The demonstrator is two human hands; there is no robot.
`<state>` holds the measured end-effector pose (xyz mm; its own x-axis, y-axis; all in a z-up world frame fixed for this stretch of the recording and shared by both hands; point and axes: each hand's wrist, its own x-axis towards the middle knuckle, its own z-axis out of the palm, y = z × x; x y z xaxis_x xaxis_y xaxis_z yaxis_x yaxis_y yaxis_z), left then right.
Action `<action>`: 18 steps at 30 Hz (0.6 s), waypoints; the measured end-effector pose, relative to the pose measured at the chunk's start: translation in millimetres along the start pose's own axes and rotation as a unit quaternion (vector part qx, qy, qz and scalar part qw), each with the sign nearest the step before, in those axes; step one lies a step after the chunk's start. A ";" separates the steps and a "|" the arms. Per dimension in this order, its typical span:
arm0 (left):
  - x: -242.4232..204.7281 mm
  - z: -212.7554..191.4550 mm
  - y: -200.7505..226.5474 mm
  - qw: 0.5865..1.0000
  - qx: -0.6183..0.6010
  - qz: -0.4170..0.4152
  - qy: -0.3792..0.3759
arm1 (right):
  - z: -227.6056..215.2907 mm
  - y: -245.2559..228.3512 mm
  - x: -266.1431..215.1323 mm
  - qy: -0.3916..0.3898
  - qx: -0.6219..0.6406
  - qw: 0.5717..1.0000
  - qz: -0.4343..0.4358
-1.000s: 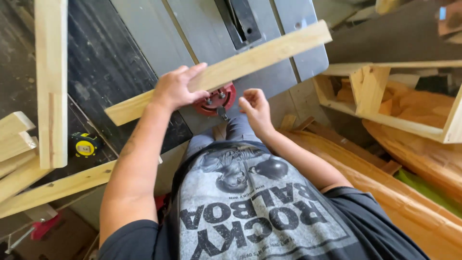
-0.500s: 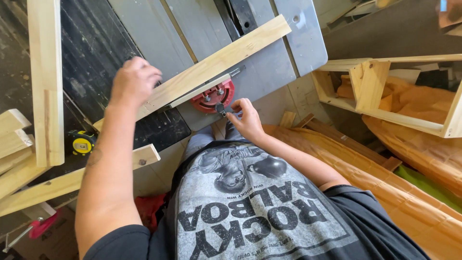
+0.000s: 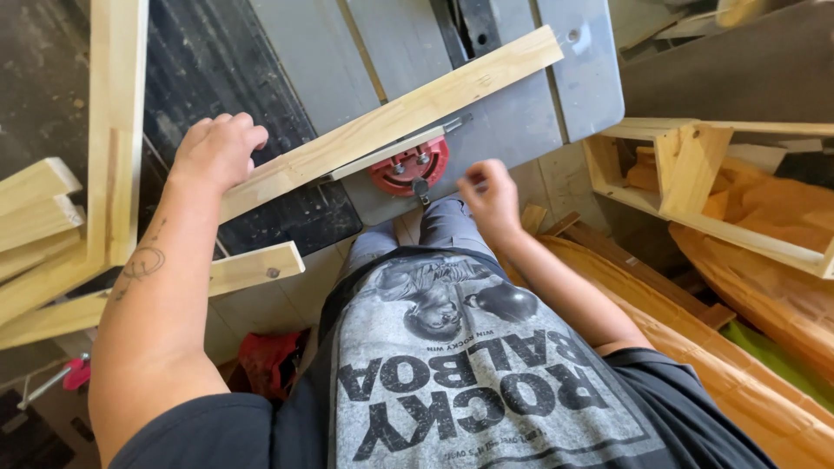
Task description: Measuring and aligning wooden slats on a table saw using a tape measure and miter gauge.
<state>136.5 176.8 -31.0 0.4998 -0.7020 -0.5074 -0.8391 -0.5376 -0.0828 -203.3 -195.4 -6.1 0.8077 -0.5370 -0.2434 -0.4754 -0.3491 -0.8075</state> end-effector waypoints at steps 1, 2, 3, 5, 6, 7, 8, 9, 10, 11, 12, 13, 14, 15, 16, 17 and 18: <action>-9.8 11.8 -11.0 1.000 -0.001 -0.006 -0.003 | -10.5 12.6 13.4 -0.006 0.002 1.000 -0.002; -15.1 22.3 -21.3 0.998 0.033 -0.013 0.055 | -22.4 25.8 26.5 0.038 -0.025 0.998 -0.041; -20.0 32.4 -30.8 0.991 0.067 -0.020 0.112 | -35.0 39.6 40.2 0.082 -0.050 0.992 -0.079; -27.0 38.0 -28.4 0.984 0.056 -0.037 0.167 | -67.1 51.1 78.5 0.113 -0.110 0.979 -0.127; -24.4 38.8 -26.0 0.972 0.043 -0.053 0.224 | -87.4 58.0 97.7 0.145 -0.170 0.959 -0.176; -29.2 4.5 10.6 0.972 0.043 -0.046 0.226 | -99.2 50.6 107.7 0.149 -0.173 0.958 -0.172; -29.6 -37.9 46.8 0.975 -0.082 -0.021 0.206 | -110.0 43.4 115.6 0.144 -0.186 0.960 -0.155; -30.2 -87.8 83.4 0.962 -0.205 0.005 0.181 | -121.0 35.9 123.4 0.138 -0.198 0.961 -0.137; -21.6 -86.0 104.5 0.962 -0.203 0.010 0.183 | -114.2 35.5 113.0 0.143 -0.198 0.960 -0.135; -13.6 -83.8 125.0 0.952 -0.215 0.029 0.216 | -106.6 34.6 102.8 0.131 -0.210 0.955 -0.164; -7.7 -79.8 146.1 0.941 -0.229 0.048 0.246 | -98.0 34.1 90.0 0.117 -0.222 0.949 -0.190; -0.4 -78.1 154.0 0.940 -0.229 0.053 0.246 | -77.1 29.0 65.7 0.121 -0.224 0.949 -0.187; 7.4 -76.2 162.9 0.941 -0.238 0.051 0.233 | -57.0 24.1 44.3 0.085 -0.210 0.954 -0.196; 15.2 -74.1 171.9 0.942 -0.248 0.049 0.220 | -36.4 19.4 23.1 0.050 -0.196 0.957 -0.206; 21.7 -74.1 175.9 0.942 -0.248 0.050 0.220 | -19.4 22.5 14.5 0.051 -0.196 0.957 -0.206; 28.2 -73.8 180.2 0.941 -0.245 0.057 0.226 | -2.4 26.0 5.8 0.031 -0.172 0.957 -0.232; 32.4 -72.8 184.2 0.941 -0.241 0.065 0.229 | 16.2 29.2 -5.7 0.011 -0.146 0.956 -0.256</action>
<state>13.8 21.1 -0.3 0.5325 -0.8447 -0.0539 -0.7603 -0.5053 0.4082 -216.2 -190.0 -37.0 0.9543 -0.2542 0.1573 -0.1003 -0.7680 -0.6325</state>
